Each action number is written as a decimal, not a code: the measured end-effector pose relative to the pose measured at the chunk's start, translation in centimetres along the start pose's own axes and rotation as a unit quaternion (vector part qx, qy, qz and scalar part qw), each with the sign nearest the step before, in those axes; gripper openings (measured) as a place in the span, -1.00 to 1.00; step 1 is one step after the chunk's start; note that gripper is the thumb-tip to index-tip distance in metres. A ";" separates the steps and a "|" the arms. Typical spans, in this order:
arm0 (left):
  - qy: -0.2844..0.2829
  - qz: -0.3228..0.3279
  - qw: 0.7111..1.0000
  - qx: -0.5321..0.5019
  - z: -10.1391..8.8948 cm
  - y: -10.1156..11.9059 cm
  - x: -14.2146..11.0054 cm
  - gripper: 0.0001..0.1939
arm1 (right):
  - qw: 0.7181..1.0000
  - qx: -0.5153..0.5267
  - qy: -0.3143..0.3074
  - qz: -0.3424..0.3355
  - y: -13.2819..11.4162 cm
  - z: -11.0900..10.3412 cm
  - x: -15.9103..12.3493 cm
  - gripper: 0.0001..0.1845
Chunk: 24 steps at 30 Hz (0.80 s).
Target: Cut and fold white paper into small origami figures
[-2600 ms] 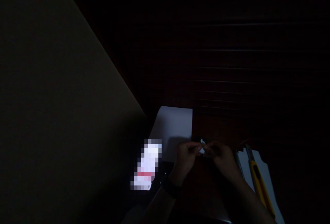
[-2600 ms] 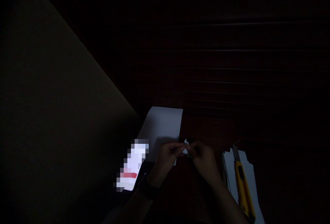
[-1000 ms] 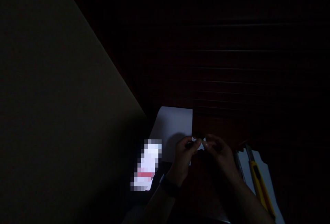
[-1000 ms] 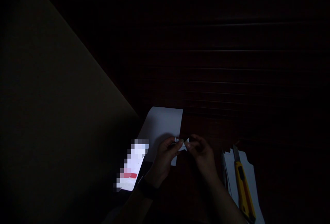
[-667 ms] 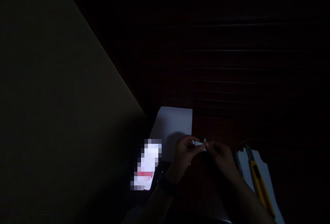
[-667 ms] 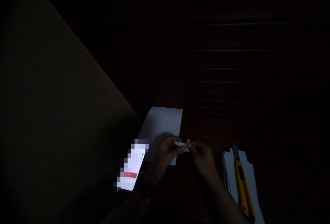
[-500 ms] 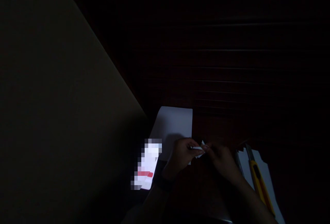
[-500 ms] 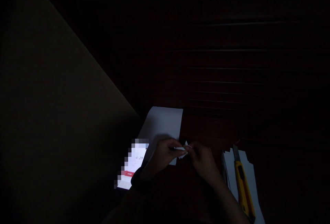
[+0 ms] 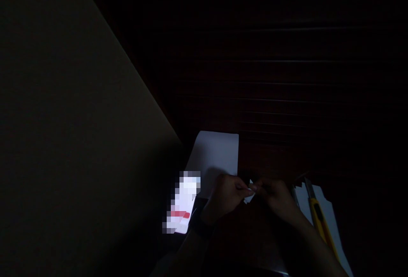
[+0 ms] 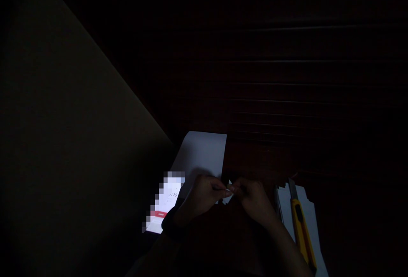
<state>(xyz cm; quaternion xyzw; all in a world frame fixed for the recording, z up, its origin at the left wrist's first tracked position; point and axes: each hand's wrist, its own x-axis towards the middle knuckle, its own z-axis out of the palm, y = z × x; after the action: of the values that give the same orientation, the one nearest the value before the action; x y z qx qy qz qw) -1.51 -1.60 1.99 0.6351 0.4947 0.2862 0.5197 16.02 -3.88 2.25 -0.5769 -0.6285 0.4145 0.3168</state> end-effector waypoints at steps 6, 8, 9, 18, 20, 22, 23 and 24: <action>-0.014 0.008 1.000 -0.019 0.1 0.1 0.1 -0.80 | 1.000 0.012 0.001 0.008 0.0 -0.4 0.0 -0.73; -0.007 0.008 1.000 -0.010 0.1 0.1 0.0 -0.80 | 1.000 0.014 0.002 0.012 0.1 -0.5 0.0 -0.73; -0.005 0.008 1.000 -0.004 0.2 0.1 0.0 -0.79 | 1.000 0.016 0.001 0.012 0.2 -0.5 0.0 -0.73; -0.037 0.052 0.998 0.023 -0.3 0.2 0.2 -0.82 | 0.999 0.033 -0.020 0.032 0.5 -1.0 -0.2 -0.72; -0.042 0.062 0.996 0.046 -0.3 0.3 0.0 -0.82 | 0.999 0.026 -0.027 0.034 0.6 -1.2 -0.3 -0.73; -0.046 0.075 0.994 0.062 -0.2 0.5 -0.2 -0.79 | 0.999 0.023 -0.030 0.037 0.5 -1.2 -0.3 -0.74; -0.044 0.082 0.993 0.071 -0.1 0.6 -0.3 -0.79 | 0.998 0.025 -0.031 0.039 0.5 -1.3 -0.3 -0.74; -0.040 0.089 0.992 0.078 0.0 0.7 -0.4 -0.78 | 0.998 0.029 -0.032 0.040 0.4 -1.3 -0.3 -0.74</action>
<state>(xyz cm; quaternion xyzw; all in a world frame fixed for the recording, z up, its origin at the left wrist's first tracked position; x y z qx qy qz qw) -1.43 -1.93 2.67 0.7262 0.4361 0.2657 0.4603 17.39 -3.97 2.47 -0.5790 -0.6023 0.4629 0.2962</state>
